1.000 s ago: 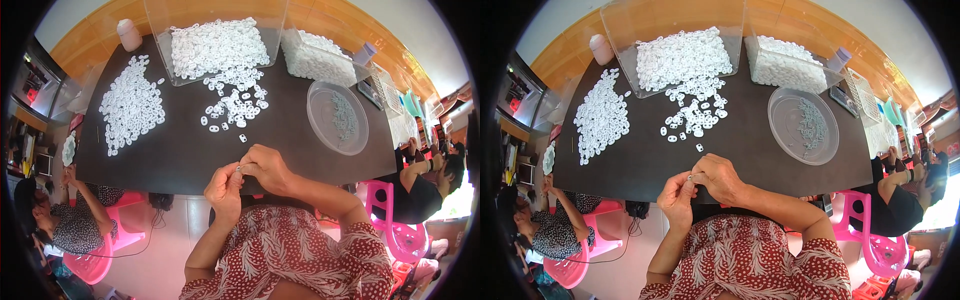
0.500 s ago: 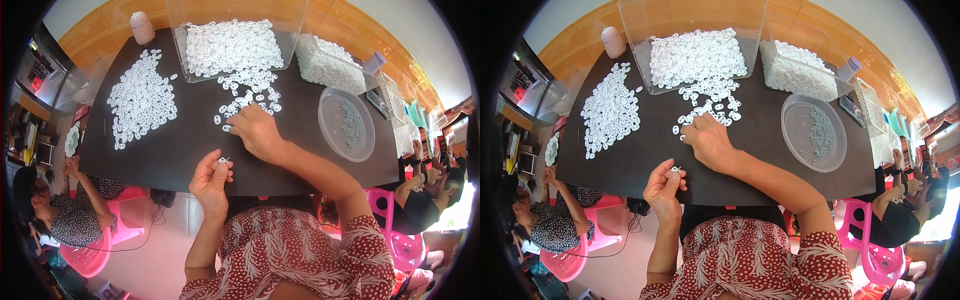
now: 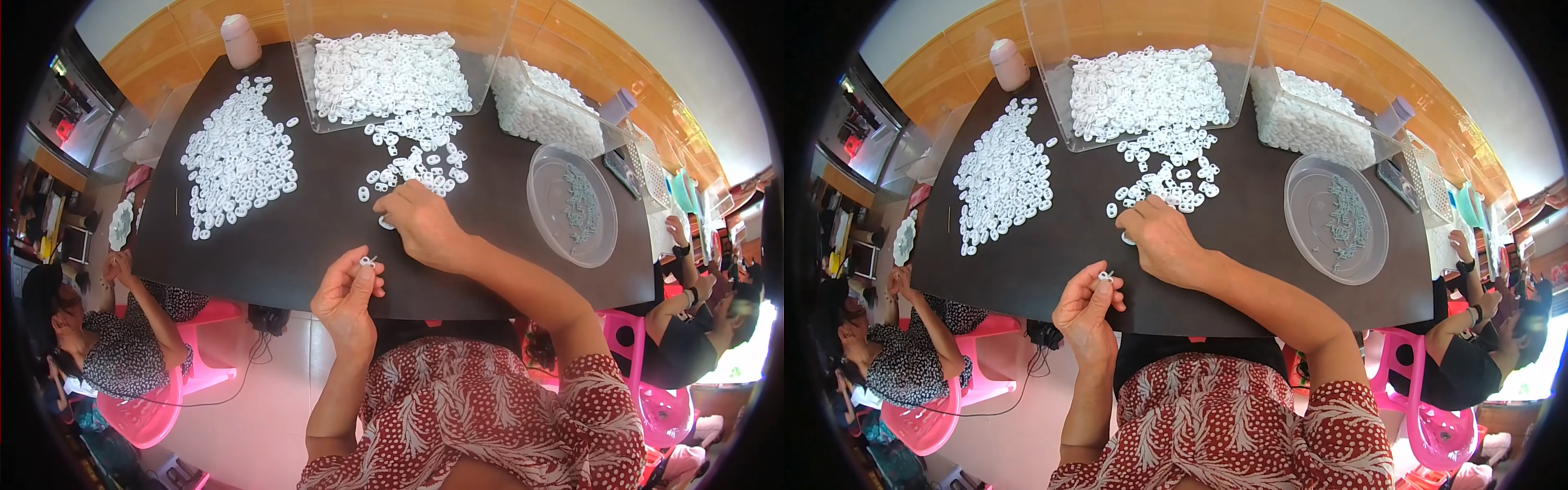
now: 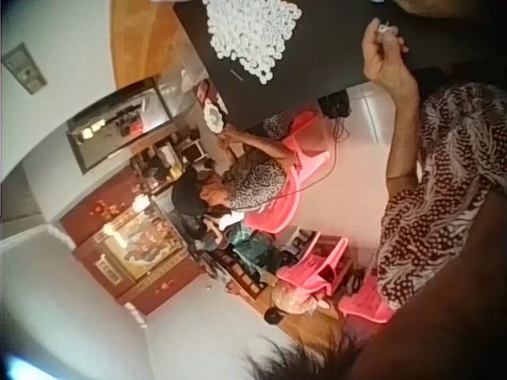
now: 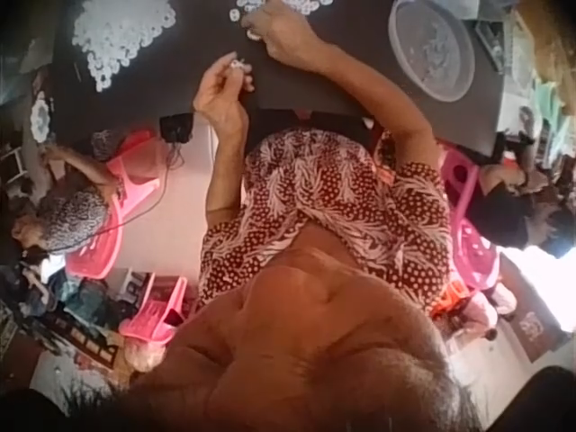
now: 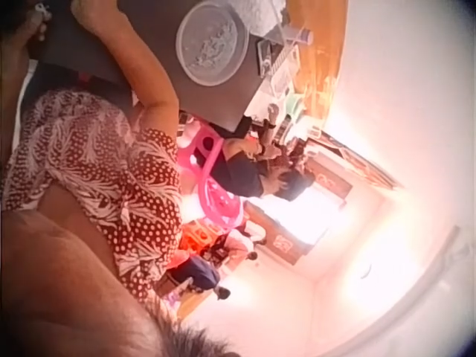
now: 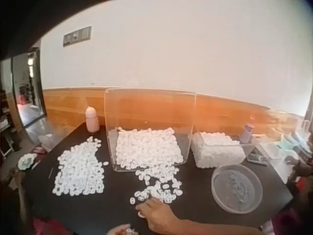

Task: Manually assembling small plastic components by inserting blue pins into white oval bases.

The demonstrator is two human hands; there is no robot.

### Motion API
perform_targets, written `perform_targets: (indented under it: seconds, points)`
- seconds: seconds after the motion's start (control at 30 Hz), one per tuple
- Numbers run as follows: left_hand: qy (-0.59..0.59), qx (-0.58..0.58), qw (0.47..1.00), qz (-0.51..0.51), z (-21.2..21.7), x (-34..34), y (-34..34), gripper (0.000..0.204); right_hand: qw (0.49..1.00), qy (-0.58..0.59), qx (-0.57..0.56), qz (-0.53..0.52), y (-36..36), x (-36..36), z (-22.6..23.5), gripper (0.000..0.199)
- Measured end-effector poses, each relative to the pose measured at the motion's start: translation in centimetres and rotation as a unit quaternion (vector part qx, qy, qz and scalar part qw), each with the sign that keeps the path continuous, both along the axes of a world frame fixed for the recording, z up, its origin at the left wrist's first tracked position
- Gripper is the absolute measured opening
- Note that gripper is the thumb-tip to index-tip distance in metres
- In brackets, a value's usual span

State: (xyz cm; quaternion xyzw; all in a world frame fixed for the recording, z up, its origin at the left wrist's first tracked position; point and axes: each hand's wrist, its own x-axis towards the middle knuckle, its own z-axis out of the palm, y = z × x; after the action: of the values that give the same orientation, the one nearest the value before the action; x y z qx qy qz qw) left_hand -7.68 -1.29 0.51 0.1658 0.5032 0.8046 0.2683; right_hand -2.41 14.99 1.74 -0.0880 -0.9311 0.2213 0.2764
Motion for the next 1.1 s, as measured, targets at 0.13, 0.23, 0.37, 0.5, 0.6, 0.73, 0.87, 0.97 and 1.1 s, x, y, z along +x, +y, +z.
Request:
perform_targets:
  seconds: [0.13,0.23,0.37,0.5,0.6,0.73,0.87,0.97,1.1]
  points:
    - [-0.051,0.016,0.998,-0.025,0.4,0.7,0.8,0.018,0.981,-0.021,-0.191,-0.030,-0.9,1.7,1.4,0.017]
    - [-0.080,0.034,0.995,-0.037,0.6,1.6,1.6,0.013,0.899,0.022,-0.437,-0.024,-1.8,3.0,1.6,0.017]
    - [-0.088,0.045,0.994,-0.049,0.8,2.9,2.5,0.011,0.826,0.070,-0.553,-0.084,-3.8,4.0,1.8,0.012]
    - [-0.083,0.050,0.994,-0.056,0.7,3.4,2.5,0.010,0.783,0.100,-0.609,-0.073,-4.3,5.4,1.3,0.010]
    - [-0.071,0.049,0.995,-0.051,1.2,3.5,2.5,0.010,0.802,0.135,-0.578,-0.062,-4.0,6.5,1.1,0.008]
    - [-0.054,0.045,0.995,-0.065,1.5,4.0,2.5,0.010,0.837,0.081,-0.538,-0.055,-3.8,8.0,2.0,0.008]
    - [-0.046,0.041,0.995,-0.079,1.6,4.5,2.7,0.010,0.836,0.090,-0.540,-0.038,-3.6,8.8,1.7,0.008]
    - [-0.043,0.037,0.994,-0.091,1.6,4.7,2.7,0.010,0.819,0.082,-0.568,-0.014,-3.5,9.0,2.3,0.009]
    - [-0.050,0.037,0.993,-0.097,1.6,4.6,2.5,0.010,0.819,0.061,-0.571,-0.003,-2.8,9.1,2.4,0.008]
